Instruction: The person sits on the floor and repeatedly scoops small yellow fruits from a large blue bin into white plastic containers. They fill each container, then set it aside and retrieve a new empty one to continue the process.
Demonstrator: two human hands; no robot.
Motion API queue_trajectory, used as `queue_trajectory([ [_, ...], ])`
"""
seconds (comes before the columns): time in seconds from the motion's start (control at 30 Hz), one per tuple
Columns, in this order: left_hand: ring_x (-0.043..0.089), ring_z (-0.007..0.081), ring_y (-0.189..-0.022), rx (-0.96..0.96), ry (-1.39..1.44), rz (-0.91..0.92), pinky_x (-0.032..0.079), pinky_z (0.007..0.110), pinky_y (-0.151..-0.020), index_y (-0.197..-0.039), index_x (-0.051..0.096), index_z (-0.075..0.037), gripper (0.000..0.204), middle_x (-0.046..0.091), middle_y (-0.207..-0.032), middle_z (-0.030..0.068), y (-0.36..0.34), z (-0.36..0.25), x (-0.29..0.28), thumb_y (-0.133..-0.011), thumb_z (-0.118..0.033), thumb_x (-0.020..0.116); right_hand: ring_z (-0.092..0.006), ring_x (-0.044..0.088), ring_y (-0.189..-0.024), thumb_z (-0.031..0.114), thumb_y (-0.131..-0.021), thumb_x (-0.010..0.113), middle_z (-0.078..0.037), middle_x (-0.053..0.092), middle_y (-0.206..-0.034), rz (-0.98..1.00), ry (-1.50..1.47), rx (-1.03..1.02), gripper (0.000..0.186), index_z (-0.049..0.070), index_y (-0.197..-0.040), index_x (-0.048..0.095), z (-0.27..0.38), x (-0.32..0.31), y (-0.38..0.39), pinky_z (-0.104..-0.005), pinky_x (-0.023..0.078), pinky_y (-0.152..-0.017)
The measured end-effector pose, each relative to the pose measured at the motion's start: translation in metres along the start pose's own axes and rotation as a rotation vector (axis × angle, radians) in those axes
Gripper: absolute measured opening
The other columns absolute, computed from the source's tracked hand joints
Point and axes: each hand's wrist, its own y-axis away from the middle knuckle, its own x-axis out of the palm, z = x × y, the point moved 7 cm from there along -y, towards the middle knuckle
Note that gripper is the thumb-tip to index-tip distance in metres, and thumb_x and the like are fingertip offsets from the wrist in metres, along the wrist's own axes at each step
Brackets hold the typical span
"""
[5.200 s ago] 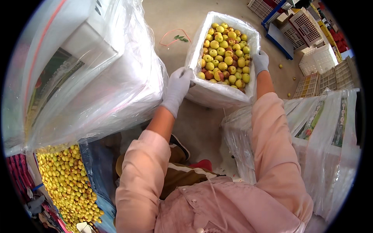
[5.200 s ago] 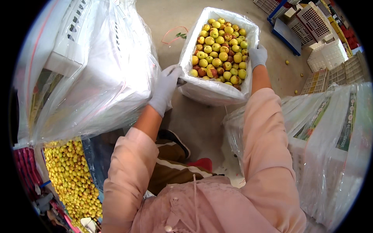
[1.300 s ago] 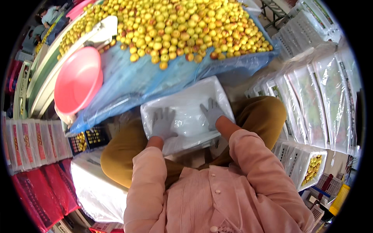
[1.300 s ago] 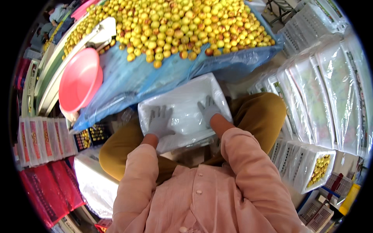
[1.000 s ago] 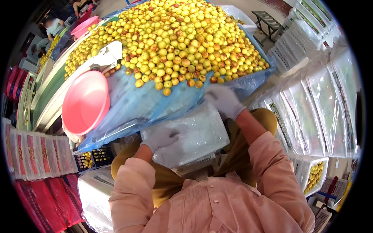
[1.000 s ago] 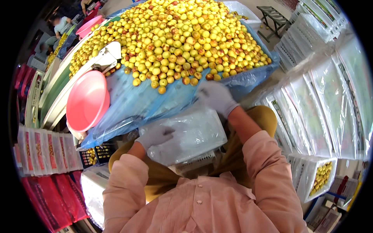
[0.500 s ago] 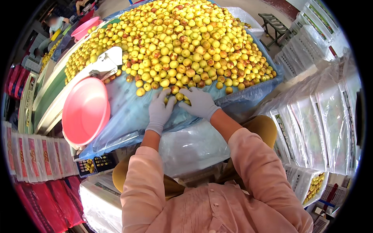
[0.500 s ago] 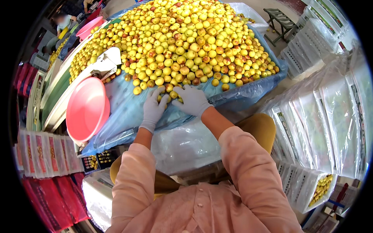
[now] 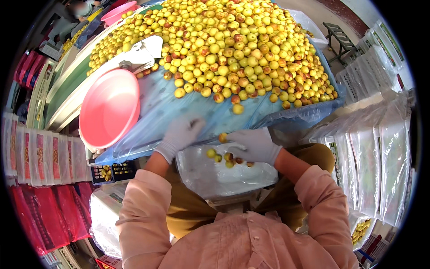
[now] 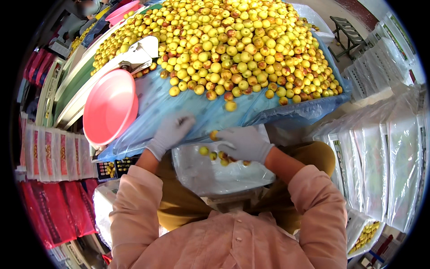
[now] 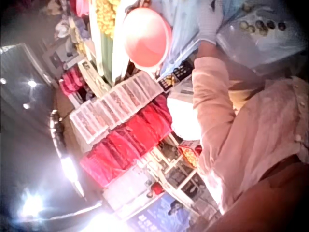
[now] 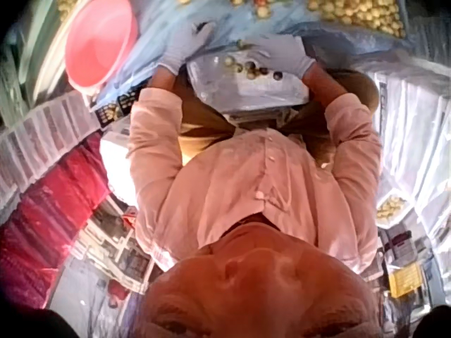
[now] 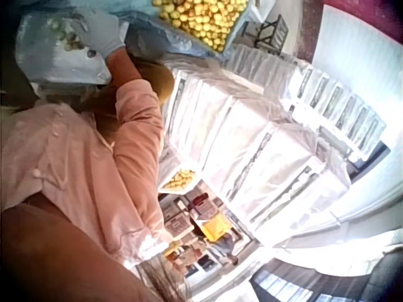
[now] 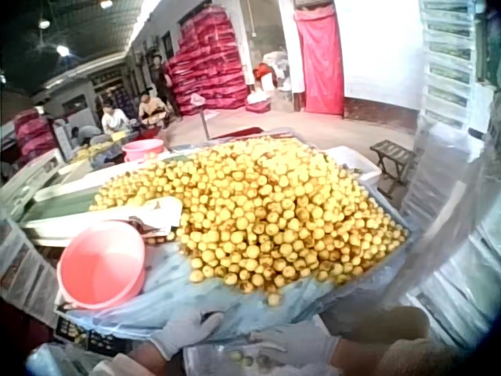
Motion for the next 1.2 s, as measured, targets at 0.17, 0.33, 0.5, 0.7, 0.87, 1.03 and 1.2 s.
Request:
queue_trajectory([
  [0.17,0.073,0.0307,-0.101,0.080,0.095,-0.516,0.056,0.039,-0.089,-0.124,0.071,-0.009,0.034,0.074,-0.111,0.0182,-0.039,0.080,-0.058,-0.096,-0.028,0.069,-0.0347,0.069,-0.101,0.037,-0.092,0.072,-0.014,0.069,-0.117,-0.520,0.257,0.312,0.032,0.015,-0.115,0.072,-0.083,-0.070,-0.015,-0.0434,0.056,-0.085],
  [0.33,0.071,0.0363,-0.102,0.047,0.102,-0.500,0.056,0.040,-0.088,-0.125,0.071,-0.010,0.038,0.072,-0.115,0.0194,-0.083,0.056,-0.023,-0.097,-0.036,0.070,-0.0401,0.063,-0.110,0.045,-0.088,0.074,-0.019,0.062,-0.120,-0.510,0.092,0.485,0.043,0.017,-0.120,0.071,-0.133,-0.066,-0.046,-0.0468,0.054,-0.094],
  [0.5,0.068,0.0376,-0.102,0.230,0.069,-0.477,0.054,0.044,-0.091,-0.119,0.073,-0.012,0.031,0.072,-0.111,0.0174,-0.080,0.000,0.016,-0.096,-0.033,0.069,-0.0361,0.063,-0.111,0.044,-0.089,0.073,-0.011,0.058,-0.125,-0.410,0.227,0.358,0.041,0.020,-0.122,0.069,-0.092,-0.024,-0.062,-0.0456,0.056,-0.088],
  [0.7,0.066,0.0383,-0.095,0.358,-0.005,-0.395,0.053,0.046,-0.086,-0.109,0.072,-0.010,0.021,0.069,-0.102,0.0153,-0.037,-0.024,0.028,-0.097,-0.025,0.065,-0.0347,0.063,-0.109,0.040,-0.087,0.073,-0.010,0.058,-0.125,-0.283,0.039,0.274,0.041,0.020,-0.122,0.068,-0.057,-0.002,-0.046,-0.0450,0.057,-0.085],
  [0.87,0.066,0.0389,-0.086,0.345,0.130,-0.276,0.053,0.046,-0.076,-0.102,0.069,-0.009,0.016,0.068,-0.095,0.0161,-0.013,-0.041,0.035,-0.097,-0.023,0.064,-0.0346,0.066,-0.108,0.038,-0.088,0.072,-0.013,0.064,-0.122,-0.231,-0.069,0.250,0.044,0.018,-0.126,0.066,-0.050,-0.002,-0.041,-0.0455,0.057,-0.088],
  [1.03,0.066,0.0377,-0.082,0.366,0.051,-0.006,0.053,0.044,-0.075,-0.102,0.069,-0.008,0.017,0.068,-0.084,0.0174,-0.003,-0.038,0.053,-0.099,-0.022,0.060,-0.0362,0.067,-0.104,0.036,-0.089,0.072,-0.016,0.068,-0.117,-0.187,-0.162,0.206,0.048,0.015,-0.130,0.063,-0.037,0.000,-0.039,-0.0454,0.056,-0.091],
  [1.2,0.068,0.0317,-0.083,0.235,0.197,-0.230,0.053,0.040,-0.076,-0.107,0.071,-0.007,0.019,0.069,-0.087,0.0172,-0.024,-0.009,0.014,-0.100,-0.018,0.057,-0.0372,0.067,-0.094,0.034,-0.088,0.073,-0.014,0.071,-0.101,-0.112,-0.163,0.075,0.042,0.011,-0.123,0.067,-0.025,0.002,-0.027,-0.0466,0.053,-0.083],
])
